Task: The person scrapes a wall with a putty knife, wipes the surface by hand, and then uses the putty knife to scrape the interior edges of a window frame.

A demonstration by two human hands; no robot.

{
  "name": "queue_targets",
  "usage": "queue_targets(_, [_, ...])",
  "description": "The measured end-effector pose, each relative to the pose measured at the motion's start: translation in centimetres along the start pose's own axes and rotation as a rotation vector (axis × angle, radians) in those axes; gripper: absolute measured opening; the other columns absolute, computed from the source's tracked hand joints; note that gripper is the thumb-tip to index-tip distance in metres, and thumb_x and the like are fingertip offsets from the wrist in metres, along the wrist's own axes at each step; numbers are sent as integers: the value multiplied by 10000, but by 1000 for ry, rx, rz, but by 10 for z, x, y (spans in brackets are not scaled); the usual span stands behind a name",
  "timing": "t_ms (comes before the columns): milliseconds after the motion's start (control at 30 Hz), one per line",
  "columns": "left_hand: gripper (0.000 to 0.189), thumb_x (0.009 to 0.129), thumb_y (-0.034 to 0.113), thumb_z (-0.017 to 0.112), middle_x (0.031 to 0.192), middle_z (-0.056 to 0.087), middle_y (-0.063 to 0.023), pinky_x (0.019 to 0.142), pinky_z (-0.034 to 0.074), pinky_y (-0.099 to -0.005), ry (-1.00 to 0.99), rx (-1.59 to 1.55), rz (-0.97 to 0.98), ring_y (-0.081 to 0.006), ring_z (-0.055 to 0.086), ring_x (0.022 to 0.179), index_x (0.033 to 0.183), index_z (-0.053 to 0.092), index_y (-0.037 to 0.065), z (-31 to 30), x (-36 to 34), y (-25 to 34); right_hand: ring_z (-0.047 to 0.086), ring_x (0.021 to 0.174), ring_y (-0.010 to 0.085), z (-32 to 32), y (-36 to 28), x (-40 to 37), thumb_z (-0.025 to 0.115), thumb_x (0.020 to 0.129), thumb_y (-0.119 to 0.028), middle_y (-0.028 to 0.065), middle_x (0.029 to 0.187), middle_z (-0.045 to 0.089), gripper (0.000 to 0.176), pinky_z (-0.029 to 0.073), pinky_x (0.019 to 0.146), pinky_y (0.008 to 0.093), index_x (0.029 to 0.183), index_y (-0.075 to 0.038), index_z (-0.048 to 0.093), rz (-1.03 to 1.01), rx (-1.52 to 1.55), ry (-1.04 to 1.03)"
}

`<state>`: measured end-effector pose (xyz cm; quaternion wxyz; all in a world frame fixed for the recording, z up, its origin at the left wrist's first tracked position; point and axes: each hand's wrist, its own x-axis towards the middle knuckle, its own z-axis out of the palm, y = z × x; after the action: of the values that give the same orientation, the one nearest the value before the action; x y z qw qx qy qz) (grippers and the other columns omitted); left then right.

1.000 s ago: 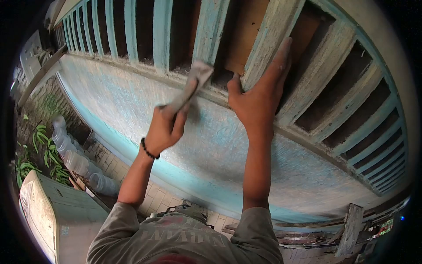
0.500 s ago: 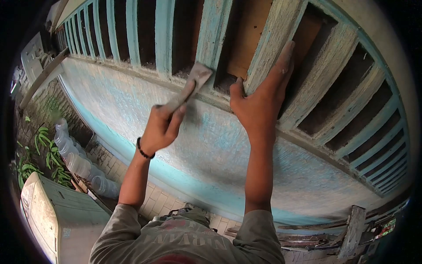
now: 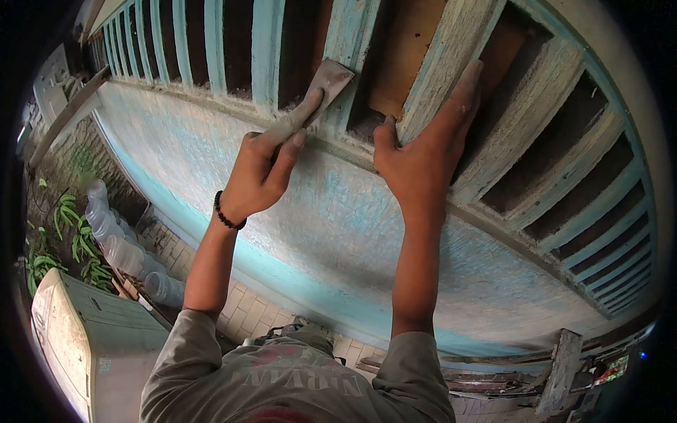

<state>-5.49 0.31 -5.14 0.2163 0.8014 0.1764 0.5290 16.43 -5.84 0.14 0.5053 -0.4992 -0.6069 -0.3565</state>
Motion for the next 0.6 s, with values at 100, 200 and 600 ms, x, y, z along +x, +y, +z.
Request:
queue_targets(100, [525,1044,93,548,578,480,-178,583,489,-352,50,-26,44,-264,547,476,1568,536,120,11,-15,-10,271,1571,476,-2,-2,1,775,746,-78,312,1694,230,1171,258,1285,539,1684,3,77,16,-8,-5])
queue_targets(200, [511,1071,119,527,621,500,-112,606,465,-293,1,3,29,-138,483,548,1583,522,110,8,-18,-15,267,1573,476,-2,-4,2,778,748,-78,311,1697,225,1168,257,1286,537,1682,6,81,22,-7,6])
queue_targets(600, [500,1050,108,545,655,535,-222,582,475,-357,-5,-10,-11,-281,572,506,1550,554,115,7,-22,-12,258,1578,469,-4,-4,1,787,746,-79,305,1699,225,1179,256,1289,537,1685,-6,78,21,-8,-12])
